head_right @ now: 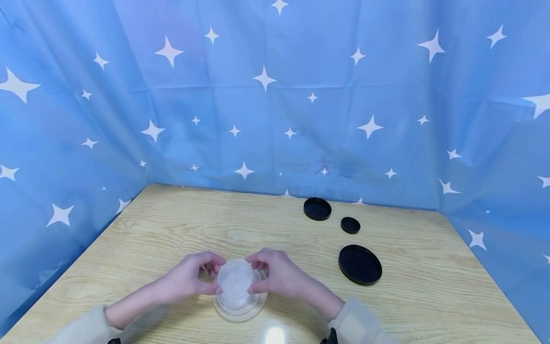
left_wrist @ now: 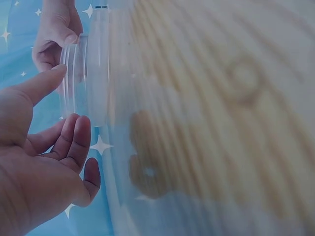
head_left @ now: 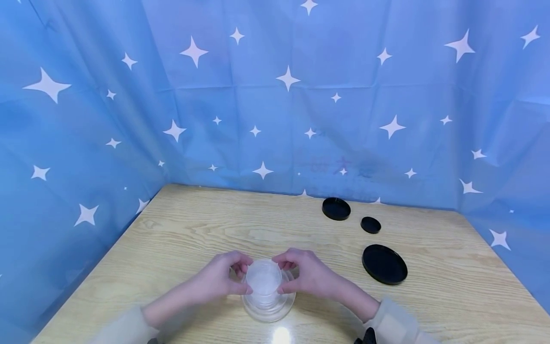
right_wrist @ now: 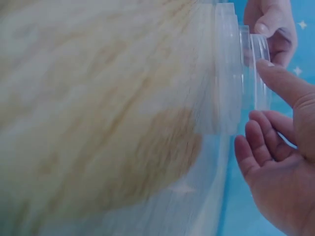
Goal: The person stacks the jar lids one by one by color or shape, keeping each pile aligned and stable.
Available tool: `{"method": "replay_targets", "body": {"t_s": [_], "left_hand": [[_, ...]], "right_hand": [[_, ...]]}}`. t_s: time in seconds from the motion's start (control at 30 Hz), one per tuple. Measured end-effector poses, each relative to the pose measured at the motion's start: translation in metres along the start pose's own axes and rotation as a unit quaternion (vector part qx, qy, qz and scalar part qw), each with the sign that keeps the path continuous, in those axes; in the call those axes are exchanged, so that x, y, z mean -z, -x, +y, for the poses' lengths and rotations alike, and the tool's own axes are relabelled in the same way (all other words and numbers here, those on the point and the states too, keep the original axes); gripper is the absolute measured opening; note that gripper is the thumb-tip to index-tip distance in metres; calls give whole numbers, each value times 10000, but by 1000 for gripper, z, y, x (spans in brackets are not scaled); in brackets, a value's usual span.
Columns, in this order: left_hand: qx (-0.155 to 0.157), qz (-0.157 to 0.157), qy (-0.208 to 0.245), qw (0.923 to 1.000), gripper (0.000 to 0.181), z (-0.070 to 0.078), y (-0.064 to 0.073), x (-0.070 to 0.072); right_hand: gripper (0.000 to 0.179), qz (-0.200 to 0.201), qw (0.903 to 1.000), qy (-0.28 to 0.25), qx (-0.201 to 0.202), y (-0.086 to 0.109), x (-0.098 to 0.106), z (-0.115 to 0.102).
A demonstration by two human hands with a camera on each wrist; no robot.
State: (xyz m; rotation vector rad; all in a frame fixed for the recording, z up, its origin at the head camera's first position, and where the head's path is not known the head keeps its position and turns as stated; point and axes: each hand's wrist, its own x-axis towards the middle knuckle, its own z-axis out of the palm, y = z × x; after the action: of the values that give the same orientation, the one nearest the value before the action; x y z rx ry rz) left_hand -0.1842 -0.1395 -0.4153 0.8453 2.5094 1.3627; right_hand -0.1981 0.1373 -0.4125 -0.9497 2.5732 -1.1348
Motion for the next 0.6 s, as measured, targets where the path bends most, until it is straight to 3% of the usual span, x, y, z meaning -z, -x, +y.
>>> {"method": "replay_targets", "body": {"t_s": [0.6], "left_hand": [[35,-136,-105,9998,53,0,-2,-2]], "right_hand": [[55,-137,9999,-1,43,1,0,0]]}}
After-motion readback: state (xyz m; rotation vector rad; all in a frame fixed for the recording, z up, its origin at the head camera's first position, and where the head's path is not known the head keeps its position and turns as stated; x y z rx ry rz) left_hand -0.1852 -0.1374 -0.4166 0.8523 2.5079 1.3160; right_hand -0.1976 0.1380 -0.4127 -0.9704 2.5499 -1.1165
